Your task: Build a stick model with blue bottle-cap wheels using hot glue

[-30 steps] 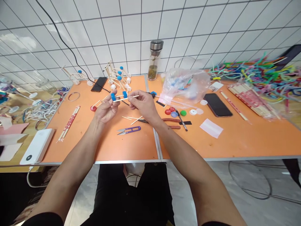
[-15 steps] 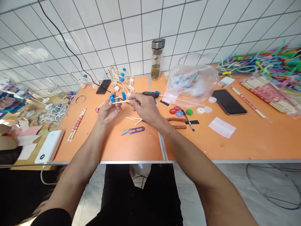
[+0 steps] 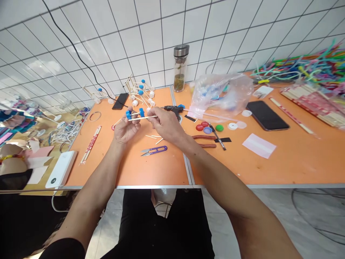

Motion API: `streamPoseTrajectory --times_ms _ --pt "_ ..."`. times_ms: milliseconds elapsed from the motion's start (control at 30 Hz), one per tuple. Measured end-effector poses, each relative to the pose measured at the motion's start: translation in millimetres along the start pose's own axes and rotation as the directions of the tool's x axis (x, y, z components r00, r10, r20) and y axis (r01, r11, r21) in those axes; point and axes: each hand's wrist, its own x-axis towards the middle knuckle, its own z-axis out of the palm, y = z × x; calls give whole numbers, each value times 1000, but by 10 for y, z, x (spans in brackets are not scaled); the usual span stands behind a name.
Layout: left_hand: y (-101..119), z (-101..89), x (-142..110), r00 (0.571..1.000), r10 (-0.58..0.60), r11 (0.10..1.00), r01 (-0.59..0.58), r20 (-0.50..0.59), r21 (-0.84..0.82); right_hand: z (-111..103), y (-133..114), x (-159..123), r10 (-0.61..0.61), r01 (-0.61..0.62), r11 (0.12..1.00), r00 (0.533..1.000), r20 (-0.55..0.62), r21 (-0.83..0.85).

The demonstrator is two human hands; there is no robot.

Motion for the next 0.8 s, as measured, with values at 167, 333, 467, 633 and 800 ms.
streamPoseTrajectory --times_ms 167,333,467,633,800 --pt "-2 -8 -6 1000 1 1000 0 -10 15 -1 -6 -7 -10 11 998 1000 14 -56" --pt "6 3 -23 1000 -4 999 5 -27 44 0 -17 -7 -34 34 999 999 2 -35" --pt "11 23 -30 995 -26 997 33 -97 74 9 -18 -12 -24 24 999 1000 5 -31" --pt "19 59 -33 992 -34 997 43 -120 70 4 -48 -21 -38 38 999 999 -1 -34" --pt "12 38 -26 994 -28 997 34 -102 62 8 -50 -18 -49 48 998 999 -5 -30"
